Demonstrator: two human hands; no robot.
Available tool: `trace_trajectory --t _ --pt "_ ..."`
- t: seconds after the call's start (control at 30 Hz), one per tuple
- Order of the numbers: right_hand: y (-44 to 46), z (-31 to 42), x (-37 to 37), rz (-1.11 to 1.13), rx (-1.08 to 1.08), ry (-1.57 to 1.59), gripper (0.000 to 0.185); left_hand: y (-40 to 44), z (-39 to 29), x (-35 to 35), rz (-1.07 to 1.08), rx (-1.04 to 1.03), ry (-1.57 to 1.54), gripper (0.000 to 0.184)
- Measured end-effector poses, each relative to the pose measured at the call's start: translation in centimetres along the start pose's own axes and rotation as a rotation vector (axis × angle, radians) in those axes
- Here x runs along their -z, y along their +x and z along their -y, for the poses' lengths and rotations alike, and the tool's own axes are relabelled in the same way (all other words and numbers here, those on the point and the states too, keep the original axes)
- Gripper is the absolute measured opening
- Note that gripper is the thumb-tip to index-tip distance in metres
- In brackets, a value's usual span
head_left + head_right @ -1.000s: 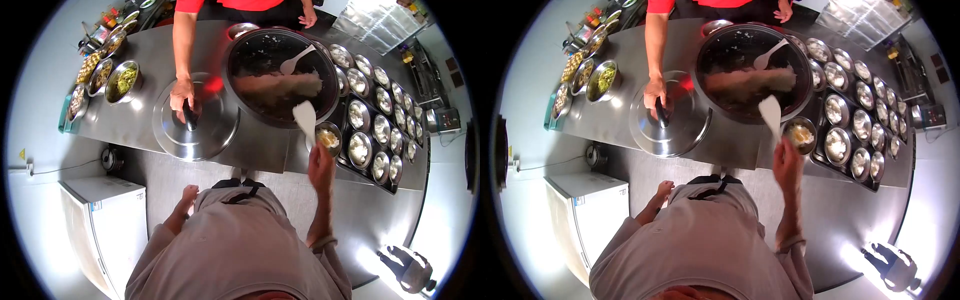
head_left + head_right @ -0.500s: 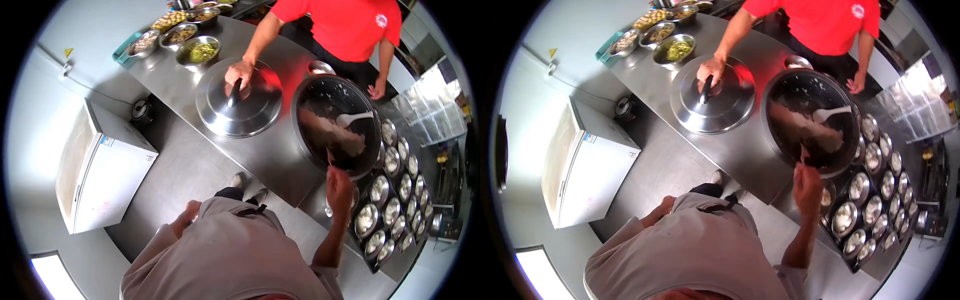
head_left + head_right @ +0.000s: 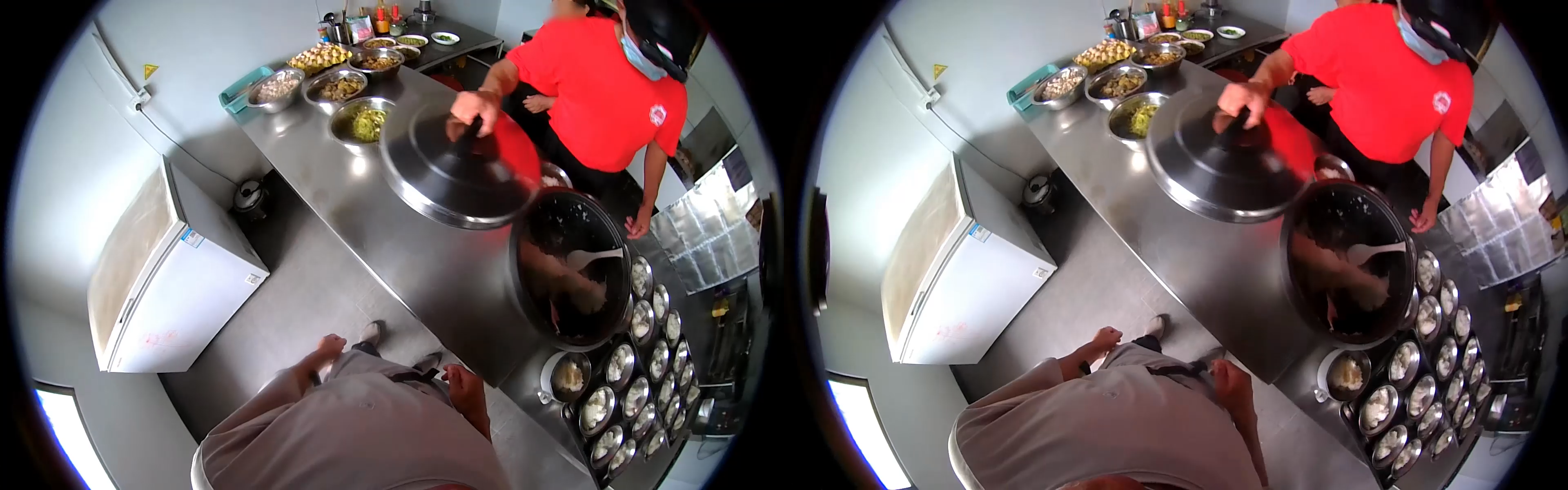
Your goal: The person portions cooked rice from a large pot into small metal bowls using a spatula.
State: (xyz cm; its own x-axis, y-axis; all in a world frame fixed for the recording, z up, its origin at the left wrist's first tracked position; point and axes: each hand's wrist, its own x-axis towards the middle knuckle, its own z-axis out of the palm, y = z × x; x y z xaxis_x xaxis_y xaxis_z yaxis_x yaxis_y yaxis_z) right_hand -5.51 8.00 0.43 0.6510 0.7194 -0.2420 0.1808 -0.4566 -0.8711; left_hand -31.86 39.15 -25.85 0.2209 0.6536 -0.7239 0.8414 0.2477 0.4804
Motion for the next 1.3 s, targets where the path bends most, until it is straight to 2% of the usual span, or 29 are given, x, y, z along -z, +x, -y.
trace_trajectory --t 0.1,0.13,0.2,0.23,0.3,0.37,0.4,0.47,0.5,0.63,0.7,0.73,0.77,0.83,0.9,0.93,1.0,1.03,1.07,1.13,1.2,1.23,1.3 --pt "1.4 -1.3 -2.0 -0.035 0.039 0.013 0.032 -0.4 -2.5 2.7 0.080 0.070 0.013 0.030" --pt "2.1 -1.8 -2.7 -0.054 0.062 0.039 0.033 1.1 -1.0 3.1 0.082 0.066 0.006 0.030" --pt "3.2 -1.7 -3.9 -0.096 0.002 0.119 0.034 5.3 3.7 3.7 0.079 -0.382 0.196 0.026" --pt "3.9 -1.6 -4.4 -0.136 -0.064 0.208 0.034 5.8 4.6 4.6 0.083 -0.380 0.196 0.026" --pt "5.0 -1.7 -5.2 -0.196 -0.119 0.163 0.033 6.4 6.2 6.5 0.103 -0.362 0.198 0.026" --pt "5.8 -1.2 -5.8 -0.268 -0.156 0.106 0.032 6.6 6.2 7.2 0.037 0.011 -0.003 0.022" --pt "6.0 -0.8 -6.4 -0.269 -0.163 0.095 0.032 6.8 6.3 8.4 0.049 0.015 -0.006 0.022" --pt "6.6 0.0 -7.6 -0.284 -0.196 0.099 0.032 8.2 7.5 10.8 0.238 -0.701 0.987 0.020" --pt "6.9 0.4 -8.4 -0.285 -0.199 0.092 0.032 8.4 7.2 11.0 0.214 -0.573 0.983 0.021" --pt "7.6 1.6 -11.6 -0.271 -0.230 0.076 0.033 10.2 7.3 13.5 0.235 -0.597 0.932 0.027" --pt "7.8 1.7 -12.9 -0.270 -0.275 0.077 0.033 11.8 7.7 14.4 0.173 -0.834 0.976 0.025" --pt "8.0 1.7 -13.4 -0.269 -0.290 0.105 0.034 12.6 8.0 14.5 0.177 -0.837 0.977 0.025" --pt "8.0 1.9 -13.9 -0.271 -0.307 0.134 0.035 13.1 8.1 14.7 0.155 -0.624 0.628 0.024" --pt "8.1 2.9 -14.5 -0.278 -0.318 0.146 0.036 14.2 7.7 15.2 0.135 -0.411 0.292 0.024" --pt "8.2 3.4 -14.9 -0.287 -0.330 0.160 0.036 15.2 6.7 15.3 0.060 -0.129 0.119 0.024" --pt "8.1 3.4 -14.9 -0.288 -0.316 0.138 0.037 15.0 5.6 15.6 0.067 -0.132 0.130 0.024" --pt "7.9 3.2 -14.8 -0.295 -0.309 0.119 0.037 13.7 3.0 16.3 0.082 0.127 0.018 0.021" --pt "7.9 3.2 -14.7 -0.307 -0.323 0.112 0.034 15.0 3.9 15.7 0.086 0.126 0.025 0.021" --pt "7.9 2.8 -14.4 -0.321 -0.334 0.107 0.031 16.4 4.8 15.1 0.118 -0.111 0.163 0.017" --pt "8.0 1.4 -14.1 -0.331 -0.305 0.101 0.032 16.6 5.8 15.7 0.168 -0.367 0.345 0.014" --pt "8.0 0.3 -14.0 -0.378 -0.356 0.225 0.034 17.2 4.1 15.4 0.216 -0.558 0.340 0.029" --pt "8.3 0.5 -13.4 -0.381 -0.365 0.219 0.033 17.3 4.7 15.1 0.246 -0.590 0.249 0.030" --pt "9.2 -1.3 -12.1 -0.439 -0.329 0.314 0.034 16.3 1.1 15.4 0.361 -0.528 0.150 0.019"
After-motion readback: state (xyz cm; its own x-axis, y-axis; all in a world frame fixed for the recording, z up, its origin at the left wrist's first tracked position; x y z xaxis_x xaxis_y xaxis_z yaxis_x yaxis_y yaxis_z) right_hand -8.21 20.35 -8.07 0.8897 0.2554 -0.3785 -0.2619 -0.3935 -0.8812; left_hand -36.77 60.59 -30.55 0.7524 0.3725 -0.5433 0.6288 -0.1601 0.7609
